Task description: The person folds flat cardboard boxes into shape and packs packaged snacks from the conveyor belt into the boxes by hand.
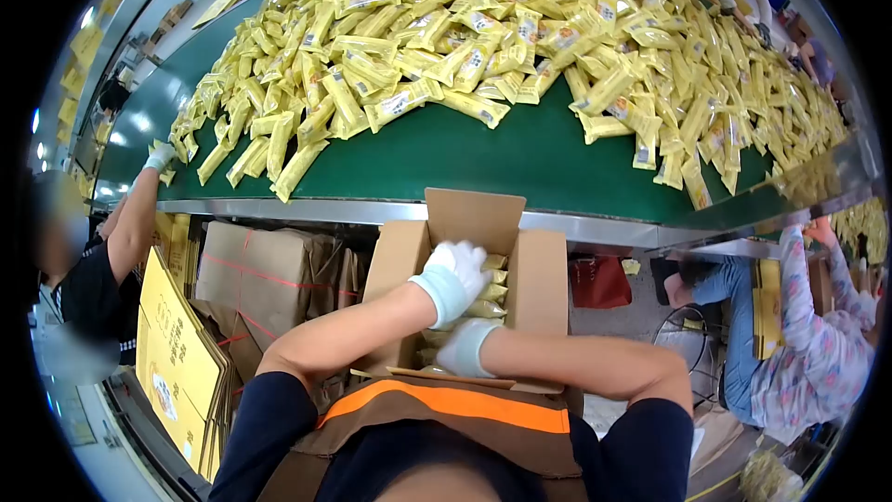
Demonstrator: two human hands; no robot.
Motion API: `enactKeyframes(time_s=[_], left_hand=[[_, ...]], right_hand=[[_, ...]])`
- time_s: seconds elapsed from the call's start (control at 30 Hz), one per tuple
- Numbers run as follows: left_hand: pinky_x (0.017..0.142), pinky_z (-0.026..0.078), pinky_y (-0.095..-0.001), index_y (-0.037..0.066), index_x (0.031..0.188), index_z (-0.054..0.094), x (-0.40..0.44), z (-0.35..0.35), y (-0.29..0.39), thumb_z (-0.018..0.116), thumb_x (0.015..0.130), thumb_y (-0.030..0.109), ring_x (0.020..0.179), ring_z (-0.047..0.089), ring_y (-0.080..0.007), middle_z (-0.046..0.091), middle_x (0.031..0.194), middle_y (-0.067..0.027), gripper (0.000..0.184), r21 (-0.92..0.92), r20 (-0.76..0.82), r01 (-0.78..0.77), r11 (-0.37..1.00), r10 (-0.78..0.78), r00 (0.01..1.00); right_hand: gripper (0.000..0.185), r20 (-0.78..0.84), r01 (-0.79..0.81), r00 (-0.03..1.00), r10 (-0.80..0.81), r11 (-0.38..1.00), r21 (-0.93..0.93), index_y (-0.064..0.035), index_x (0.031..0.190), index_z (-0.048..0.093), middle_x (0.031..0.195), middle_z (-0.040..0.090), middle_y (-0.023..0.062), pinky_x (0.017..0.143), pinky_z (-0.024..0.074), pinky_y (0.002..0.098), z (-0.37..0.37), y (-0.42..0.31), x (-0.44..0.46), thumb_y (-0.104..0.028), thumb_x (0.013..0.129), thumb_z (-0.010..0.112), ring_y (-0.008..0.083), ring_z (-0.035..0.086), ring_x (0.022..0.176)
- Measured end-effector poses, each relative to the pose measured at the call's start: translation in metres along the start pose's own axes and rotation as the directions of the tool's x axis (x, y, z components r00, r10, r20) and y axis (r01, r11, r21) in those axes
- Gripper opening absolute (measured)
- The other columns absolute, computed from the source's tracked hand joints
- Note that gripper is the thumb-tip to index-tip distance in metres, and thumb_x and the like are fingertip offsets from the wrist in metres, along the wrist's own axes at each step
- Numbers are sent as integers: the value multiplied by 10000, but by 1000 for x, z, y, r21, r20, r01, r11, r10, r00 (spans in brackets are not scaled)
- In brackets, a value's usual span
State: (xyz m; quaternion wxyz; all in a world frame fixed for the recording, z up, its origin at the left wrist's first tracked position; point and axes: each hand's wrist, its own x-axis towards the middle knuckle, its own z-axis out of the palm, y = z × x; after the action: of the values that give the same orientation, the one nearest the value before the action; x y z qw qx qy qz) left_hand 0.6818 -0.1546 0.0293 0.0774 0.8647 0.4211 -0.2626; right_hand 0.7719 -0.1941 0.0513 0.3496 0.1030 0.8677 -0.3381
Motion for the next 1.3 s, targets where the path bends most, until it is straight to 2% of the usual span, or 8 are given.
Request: enactKeyframes(time_s=[0.13, 0.33, 0.43, 0.57, 0.63, 0.73, 0.9, 1.3], left_hand=[[786, 538, -441, 177, 1416, 453, 4, -10, -34, 708, 814, 220, 929, 694, -358, 709, 999, -171, 655, -330, 166, -135, 934, 198, 966], [773, 558, -417, 40, 1138, 666, 2, -2, -20, 599, 863, 81, 965, 701, -298, 717, 1020, -149, 286, -350, 64, -100, 931, 130, 989], [775, 556, -412, 97, 1146, 672, 10, -6, -23, 579, 888, 133, 938, 707, -288, 723, 998, -107, 277, -343, 36, -174, 923, 198, 980], [767, 537, -414, 205, 1194, 622, -26, -34, -50, 580, 892, 177, 842, 676, -326, 677, 936, -124, 306, -641, -340, -466, 609, 319, 885], [699, 509, -412, 164, 1174, 639, -30, -45, -84, 667, 792, 151, 763, 611, -339, 608, 829, -139, 382, -473, -713, -414, 778, -60, 699], [981, 420, -466, 33, 1323, 519, -37, -7, -188, 732, 770, 180, 1153, 516, -390, 562, 1258, -213, 611, -574, -817, 186, 798, -573, -61], [1116, 308, -525, 245, 1429, 492, -57, 93, -283, 684, 774, 583, 1392, 308, -428, 258, 1585, -137, 762, -567, -103, 781, 261, -963, 247], [1102, 365, -437, 141, 1292, 606, 28, 16, -166, 718, 759, 218, 1333, 396, -415, 410, 1470, -210, 549, -499, -704, -76, 863, -353, 616]], right_hand=[[404, 156, 196, 959, -238, 949, 246, -51, 1213, 622, 1087, 687, 164, 909, 500, 413, -41, 16, -22, -284, 888, 559, 325, 654, 1006], [320, -697, 664, 716, -39, 347, 663, -12, 1219, 575, 1055, 685, 103, 837, 538, 302, -153, 82, -82, -116, 920, 619, 155, 666, 912], [359, -743, 600, 612, 272, 452, 660, -4, 1204, 585, 1091, 675, 94, 849, 516, 284, -189, 93, -57, -257, 949, 580, 149, 646, 966], [352, -958, -15, 269, -99, 994, -107, -59, 1130, 656, 1116, 678, 114, 924, 497, 362, -229, 150, -18, -310, 889, 605, 294, 652, 1003], [434, -965, -102, 260, -18, 994, -46, -76, 1205, 628, 1257, 599, 147, 1017, 434, 388, -257, 184, -2, -368, 885, 605, 317, 568, 1173], [919, -909, -377, 277, 310, 906, 195, -192, 1517, 342, 1551, 281, 260, 1142, 322, 418, -299, 216, 37, -662, 776, 614, 410, 367, 1388], [780, -754, -617, 603, 260, 752, -235, -317, 1389, 513, 1578, 214, 193, 1077, 336, 537, -273, 196, 52, -567, 677, 711, 360, 463, 1310], [495, -737, -418, 669, -100, 768, -484, -102, 1116, 641, 1205, 589, 80, 1131, 293, 491, -150, 247, -59, -310, 677, 742, 264, 479, 1261]])
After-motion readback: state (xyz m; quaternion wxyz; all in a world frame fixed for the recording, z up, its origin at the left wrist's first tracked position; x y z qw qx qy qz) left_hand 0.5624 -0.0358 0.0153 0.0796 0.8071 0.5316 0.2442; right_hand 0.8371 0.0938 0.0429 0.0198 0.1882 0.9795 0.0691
